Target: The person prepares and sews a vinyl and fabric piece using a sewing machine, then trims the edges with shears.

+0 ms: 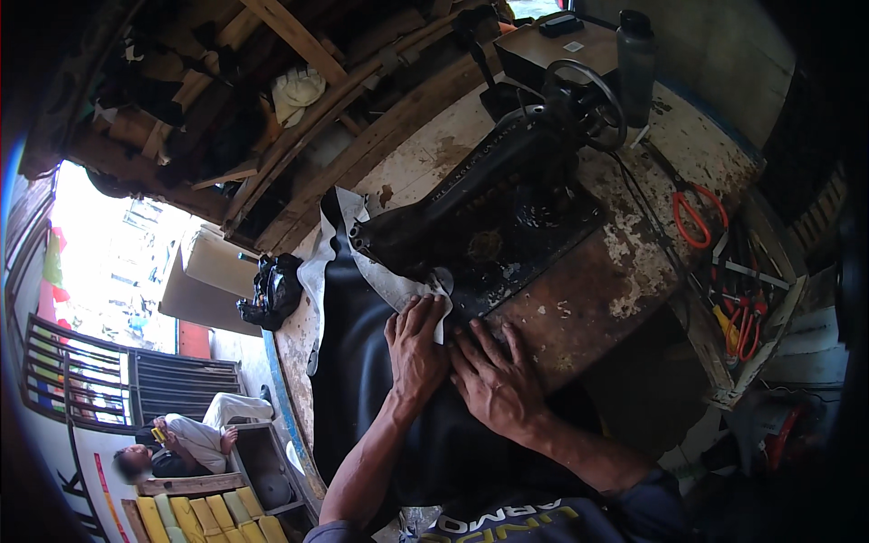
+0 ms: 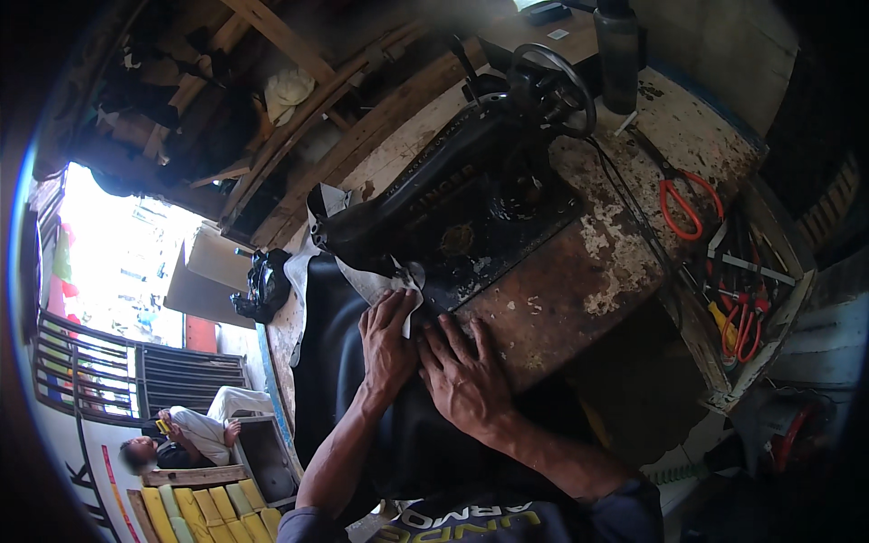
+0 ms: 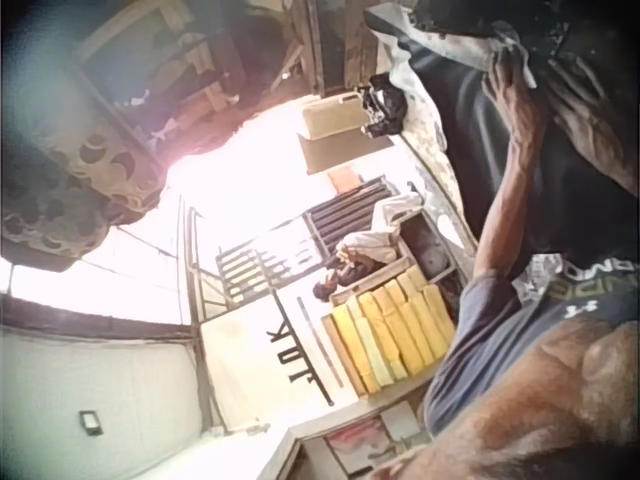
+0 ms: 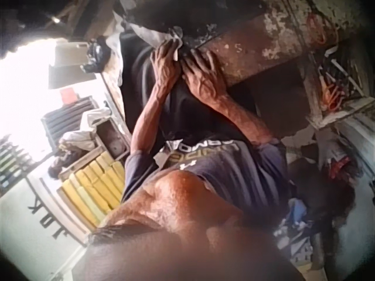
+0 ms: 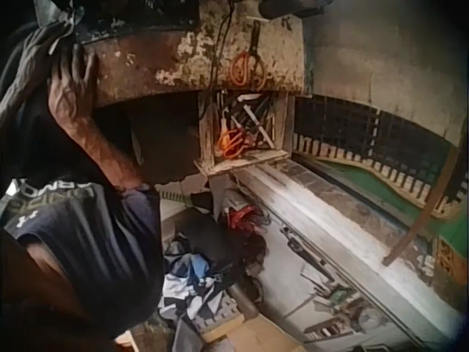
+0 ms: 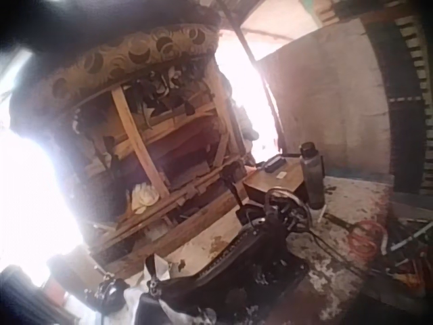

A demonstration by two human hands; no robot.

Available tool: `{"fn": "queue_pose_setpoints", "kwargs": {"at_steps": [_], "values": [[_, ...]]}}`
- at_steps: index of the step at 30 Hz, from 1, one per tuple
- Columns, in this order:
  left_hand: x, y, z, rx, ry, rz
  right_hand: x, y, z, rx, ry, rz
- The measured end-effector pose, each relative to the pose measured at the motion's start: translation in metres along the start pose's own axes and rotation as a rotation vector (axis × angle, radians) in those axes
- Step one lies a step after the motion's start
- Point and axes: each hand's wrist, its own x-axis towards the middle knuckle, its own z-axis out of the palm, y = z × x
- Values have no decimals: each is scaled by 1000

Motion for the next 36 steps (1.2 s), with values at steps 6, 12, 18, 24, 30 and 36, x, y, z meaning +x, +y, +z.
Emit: {"fn": "queue_pose_setpoints", "kwargs": {"at_steps": [6,12,18,24,30,36], "values": [[7,-6,-1,0,-13,24,1,-2,-5,-13,-37,1],[14,-22,-5,2,-46,103,4,-4,-6,34,-81,-2],[22,-38,-5,-33,-34,198,5,-4,-8,71,-131,-24],[31,-42,-12,-68,-68,246,7,-12,-4,21,-163,-24],[36,-44,-30,-244,-173,167,10,-21,-1,16,-178,-39],[39,-46,-41,-247,-239,188,15,-22,10,11,-223,-149]]}}
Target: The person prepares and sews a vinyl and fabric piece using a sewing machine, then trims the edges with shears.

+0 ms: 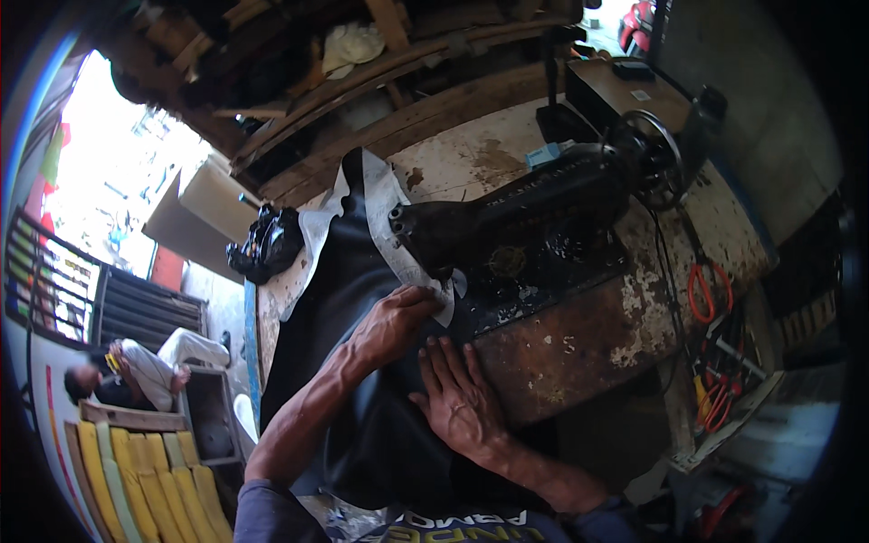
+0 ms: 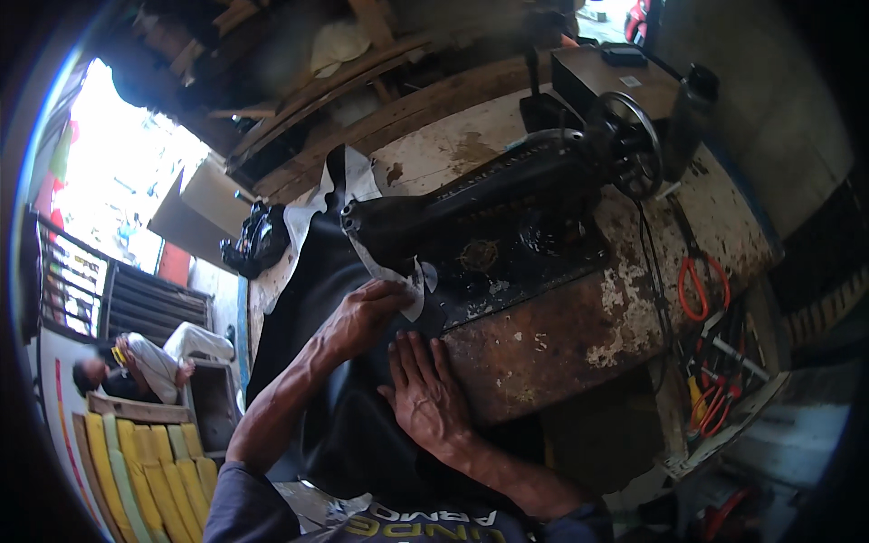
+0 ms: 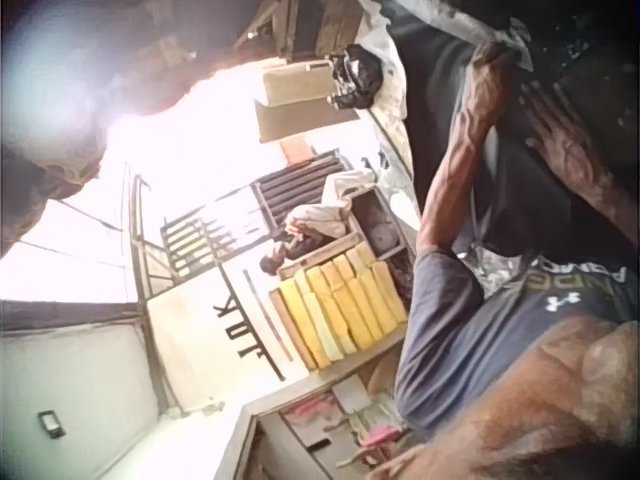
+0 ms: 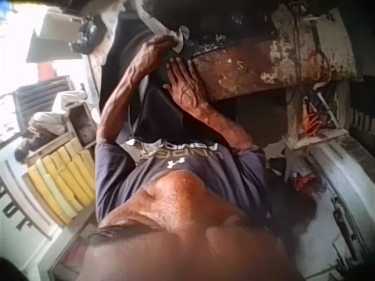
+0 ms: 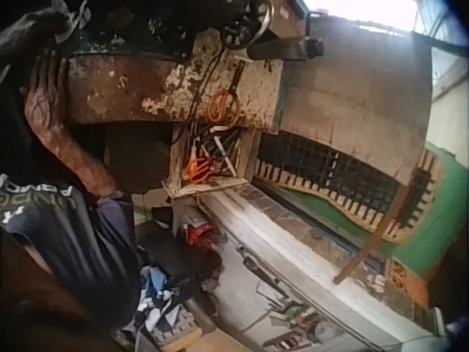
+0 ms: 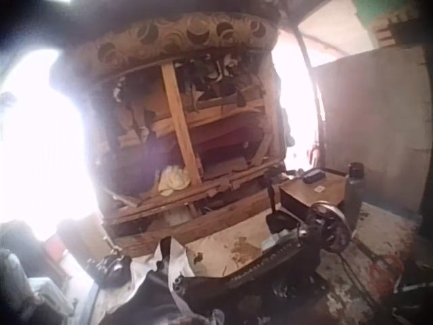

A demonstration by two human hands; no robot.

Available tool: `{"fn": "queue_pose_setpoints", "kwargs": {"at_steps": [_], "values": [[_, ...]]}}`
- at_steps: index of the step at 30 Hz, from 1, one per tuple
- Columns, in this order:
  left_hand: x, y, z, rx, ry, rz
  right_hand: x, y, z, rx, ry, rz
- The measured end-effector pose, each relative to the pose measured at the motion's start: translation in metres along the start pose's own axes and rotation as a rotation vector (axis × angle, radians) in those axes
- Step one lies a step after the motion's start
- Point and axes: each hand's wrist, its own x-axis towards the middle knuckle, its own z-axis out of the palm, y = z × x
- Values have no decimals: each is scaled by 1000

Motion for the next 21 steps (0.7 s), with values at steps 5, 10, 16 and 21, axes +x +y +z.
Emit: {"fn": "queue_pose_setpoints", "kwargs": {"at_steps": [5,10,16,21], "values": [[-7,2,1,-27,27,1,5,-4,6,43,26,-41],[-9,15,13,106,89,42,4,-5,14,-6,-15,-34],[-13,13,21,201,70,7,7,-8,18,32,9,-40],[-12,15,26,252,101,20,9,-6,20,29,24,-27]]}}
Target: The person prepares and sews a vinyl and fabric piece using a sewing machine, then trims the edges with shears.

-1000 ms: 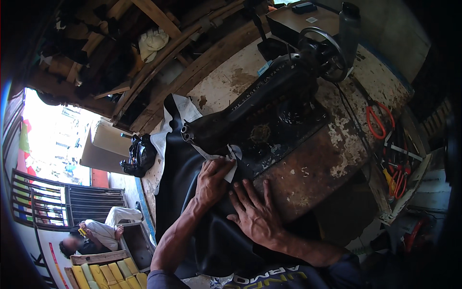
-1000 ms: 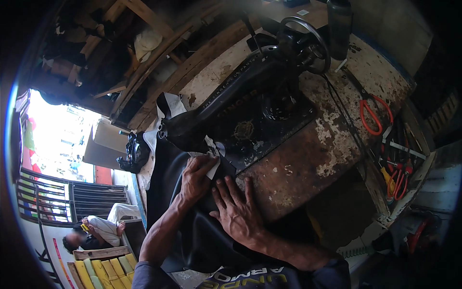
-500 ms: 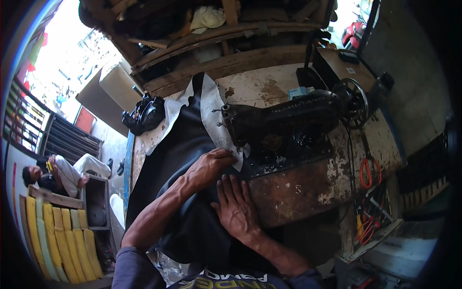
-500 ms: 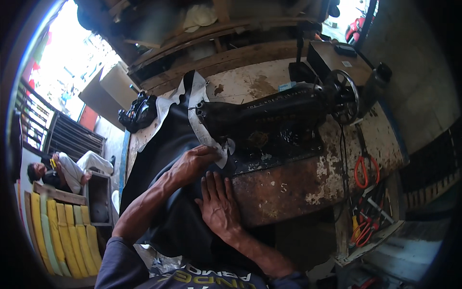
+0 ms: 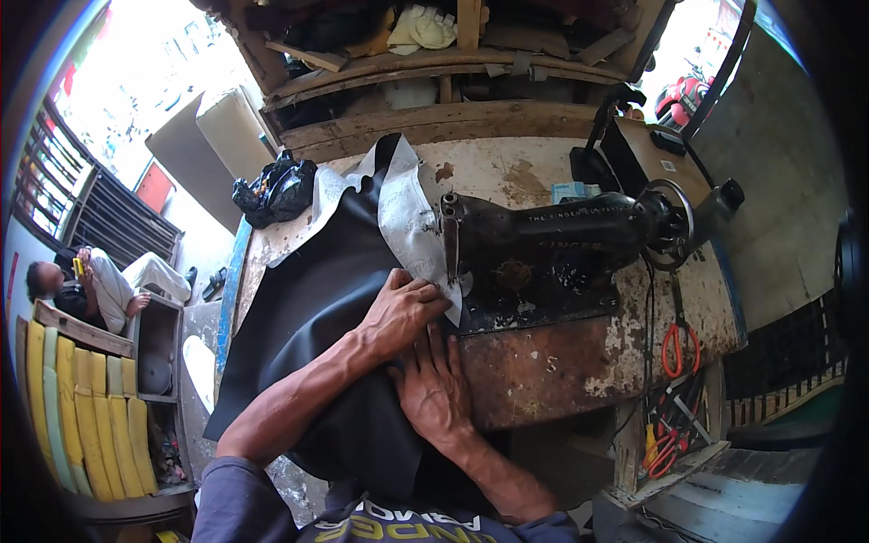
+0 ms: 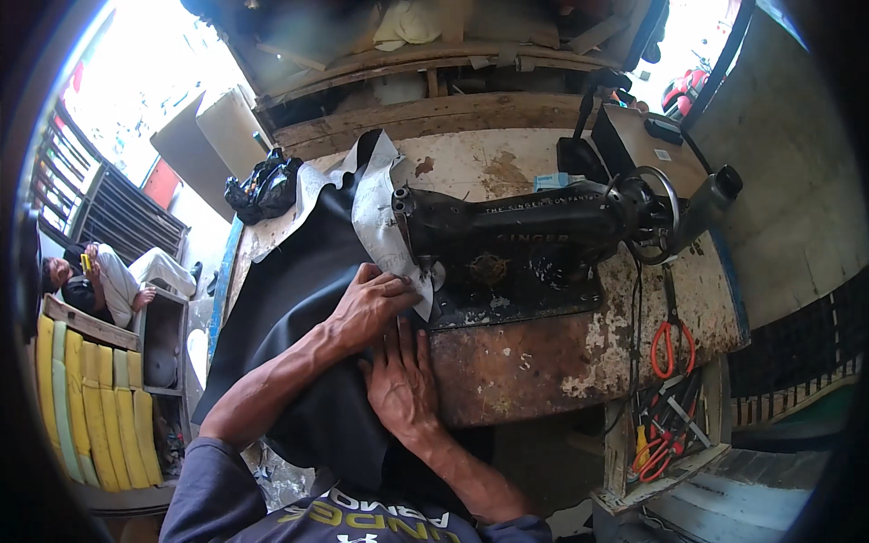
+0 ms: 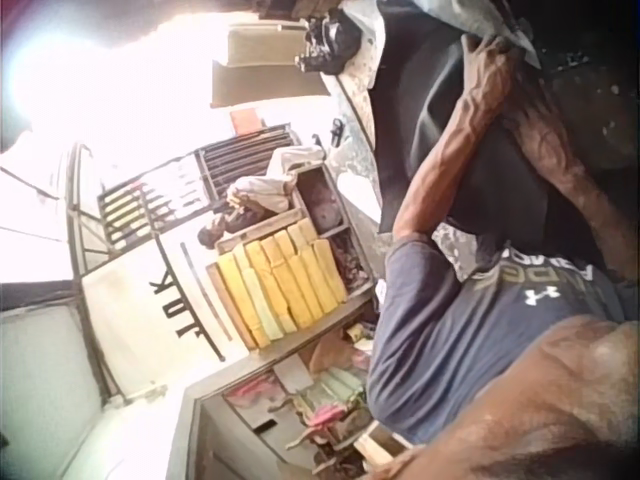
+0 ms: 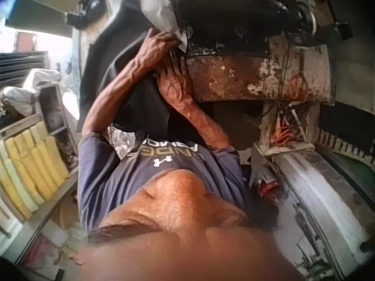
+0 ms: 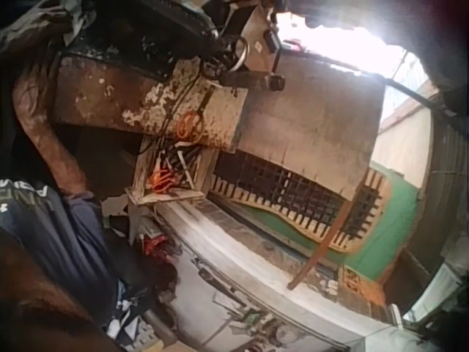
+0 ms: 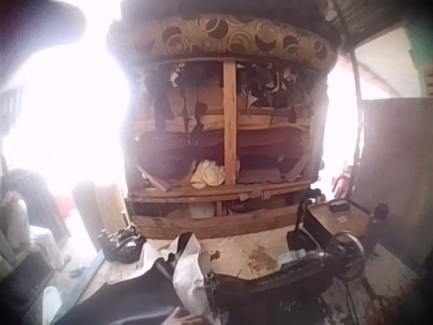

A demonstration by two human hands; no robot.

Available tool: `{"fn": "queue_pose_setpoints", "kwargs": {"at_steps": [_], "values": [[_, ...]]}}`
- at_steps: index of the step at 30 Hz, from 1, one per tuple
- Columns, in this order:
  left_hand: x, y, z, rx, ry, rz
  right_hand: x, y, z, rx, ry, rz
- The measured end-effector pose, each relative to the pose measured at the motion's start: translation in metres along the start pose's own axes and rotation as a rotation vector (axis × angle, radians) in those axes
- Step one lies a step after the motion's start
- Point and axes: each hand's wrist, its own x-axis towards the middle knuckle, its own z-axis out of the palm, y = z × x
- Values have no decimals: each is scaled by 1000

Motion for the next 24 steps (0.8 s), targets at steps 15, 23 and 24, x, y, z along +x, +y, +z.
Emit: {"fn": "queue_pose_setpoints", "kwargs": {"at_steps": [15,23,24], "values": [[8,-12,-3,87,3,35,24,-12,19,-103,41,-12],[14,-13,-5,60,-68,20,30,-8,26,-127,58,-3],[15,-17,-2,69,-36,32,30,-8,22,-109,49,6]]}}
